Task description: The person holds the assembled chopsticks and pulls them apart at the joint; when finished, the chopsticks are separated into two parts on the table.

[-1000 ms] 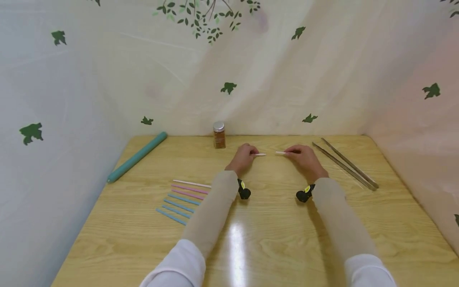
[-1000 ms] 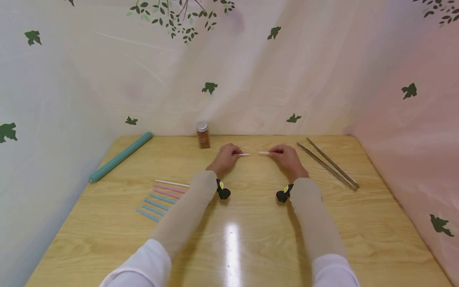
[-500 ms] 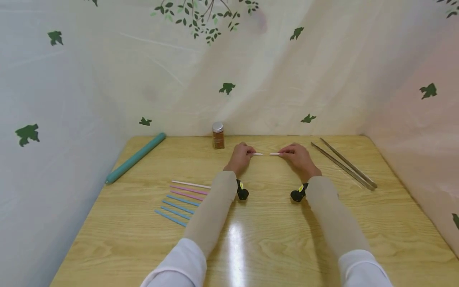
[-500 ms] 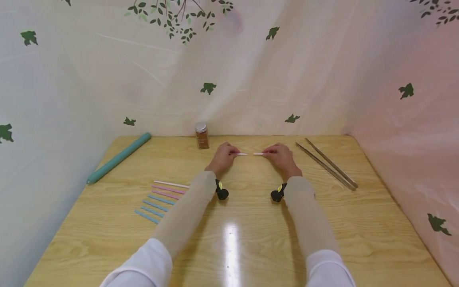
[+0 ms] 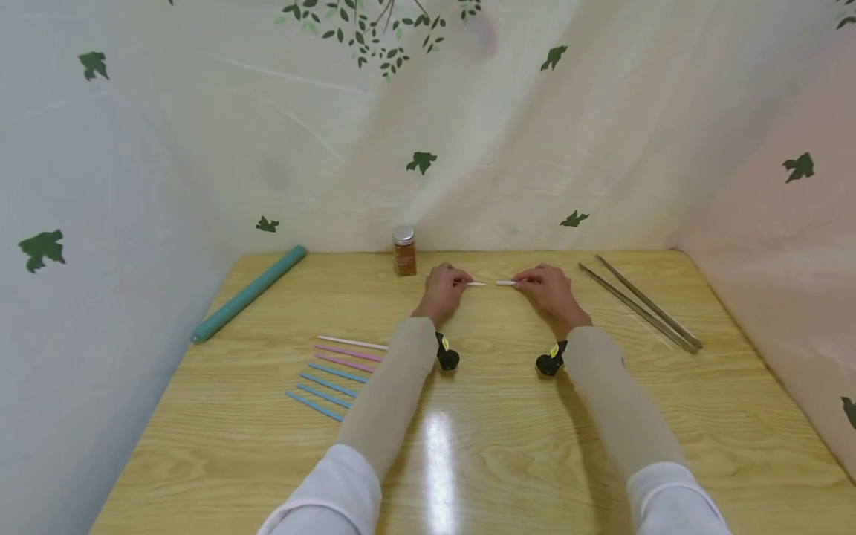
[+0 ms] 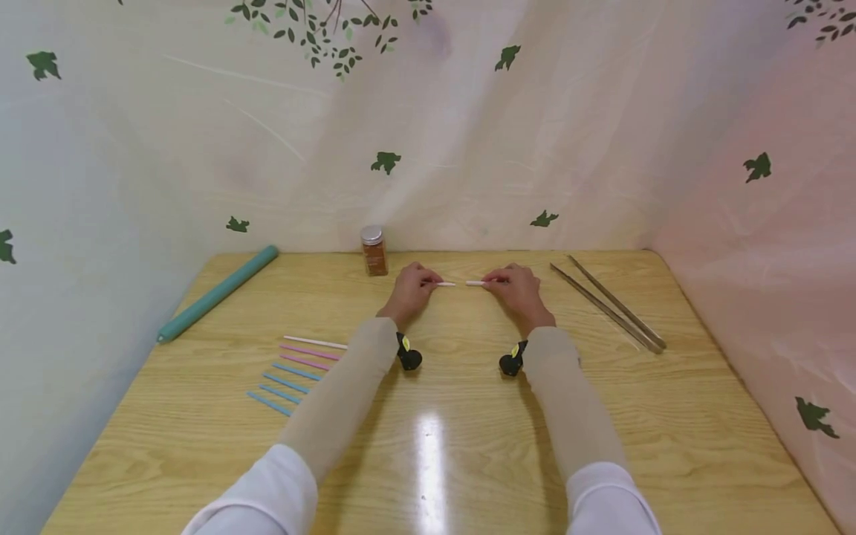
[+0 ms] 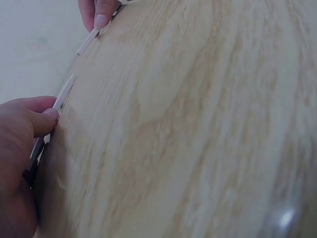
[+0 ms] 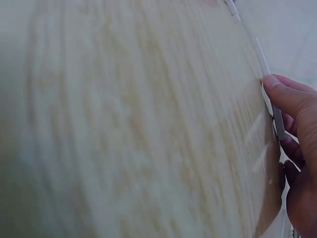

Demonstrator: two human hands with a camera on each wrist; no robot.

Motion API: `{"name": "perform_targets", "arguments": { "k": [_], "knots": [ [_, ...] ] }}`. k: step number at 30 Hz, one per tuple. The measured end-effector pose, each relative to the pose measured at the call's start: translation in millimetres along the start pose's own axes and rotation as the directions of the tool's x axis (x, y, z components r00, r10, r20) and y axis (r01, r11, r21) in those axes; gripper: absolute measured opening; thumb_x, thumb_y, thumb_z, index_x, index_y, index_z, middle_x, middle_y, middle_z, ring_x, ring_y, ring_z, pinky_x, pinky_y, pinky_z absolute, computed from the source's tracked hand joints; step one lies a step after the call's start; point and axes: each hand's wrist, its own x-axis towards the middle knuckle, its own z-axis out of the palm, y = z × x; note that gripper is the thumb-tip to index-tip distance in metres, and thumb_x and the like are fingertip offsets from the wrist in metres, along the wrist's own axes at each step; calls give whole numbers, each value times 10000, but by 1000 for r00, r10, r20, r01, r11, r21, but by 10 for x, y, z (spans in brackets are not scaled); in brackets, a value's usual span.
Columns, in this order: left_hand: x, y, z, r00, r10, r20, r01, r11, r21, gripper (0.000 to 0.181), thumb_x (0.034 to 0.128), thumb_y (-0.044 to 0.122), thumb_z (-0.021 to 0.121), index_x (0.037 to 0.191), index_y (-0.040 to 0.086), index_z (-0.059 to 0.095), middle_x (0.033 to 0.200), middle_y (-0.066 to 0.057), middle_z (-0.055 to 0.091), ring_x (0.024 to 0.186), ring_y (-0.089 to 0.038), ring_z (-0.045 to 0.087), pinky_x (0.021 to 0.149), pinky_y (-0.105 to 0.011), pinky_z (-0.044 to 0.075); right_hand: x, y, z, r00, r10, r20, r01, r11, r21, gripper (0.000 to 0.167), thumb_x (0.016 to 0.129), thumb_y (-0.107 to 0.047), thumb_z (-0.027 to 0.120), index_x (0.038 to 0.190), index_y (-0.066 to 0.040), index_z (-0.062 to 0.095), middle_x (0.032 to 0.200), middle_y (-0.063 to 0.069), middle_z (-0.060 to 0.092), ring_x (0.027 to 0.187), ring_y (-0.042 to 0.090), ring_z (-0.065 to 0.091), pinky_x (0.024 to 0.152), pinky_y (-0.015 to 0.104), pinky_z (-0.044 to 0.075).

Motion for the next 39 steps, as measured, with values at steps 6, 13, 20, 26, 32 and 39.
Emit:
{"name": "perform_targets", "arguments": {
  "k": [6,13,20,26,32,39],
  "knots": [
    [-29,16,-28,1000,-7,5,7,1000,-11,144,939,203,618,1013,195,740,997,-19,571,960,-203,492,849,-353,365,0,-3,22,1000,-14,-6,14,1000,-18,176,882,-257,695,996,-137,754,923,93,619,860,257,530,811,434,309],
    [-62,32,-62,1000,-11,14,11,1000,-18,148,942,196,613,1020,194,738,979,-9,563,937,-194,483,813,-333,348,-13,0,46,999,-32,-4,32,999,4,174,884,-244,694,998,-127,753,927,106,608,874,262,520,860,480,305],
    [-73,42,-84,999,0,38,-1,1000,31,144,952,189,598,1046,174,706,1023,-30,566,977,-220,481,856,-368,362,-29,-23,25,999,-13,48,13,1000,-2,211,902,-258,672,1051,-124,734,991,121,596,948,295,502,899,514,289],
    [-108,74,-143,998,68,12,-69,995,67,179,956,219,595,1121,195,658,1096,-2,561,1030,-200,492,917,-363,396,-43,-106,-60,999,5,48,-5,1000,6,282,914,-217,656,1156,-74,667,1103,190,583,1067,394,450,945,576,273],
    [-168,53,-318,990,140,-10,-140,990,-5,198,947,202,608,1128,140,660,1089,-31,574,1038,-191,520,915,-320,432,-33,-237,-65,999,-31,-17,32,996,80,301,907,-158,663,1180,-32,641,1133,211,565,1082,373,492,929,530,386],
    [-339,-80,-582,979,205,12,-203,972,-120,229,935,195,623,1112,53,660,1070,-82,607,1021,-209,571,916,-334,468,-121,-437,-39,996,-78,-40,83,988,131,316,895,-170,678,1175,-30,636,1115,178,569,1031,320,520,901,487,426]
  ]
}}
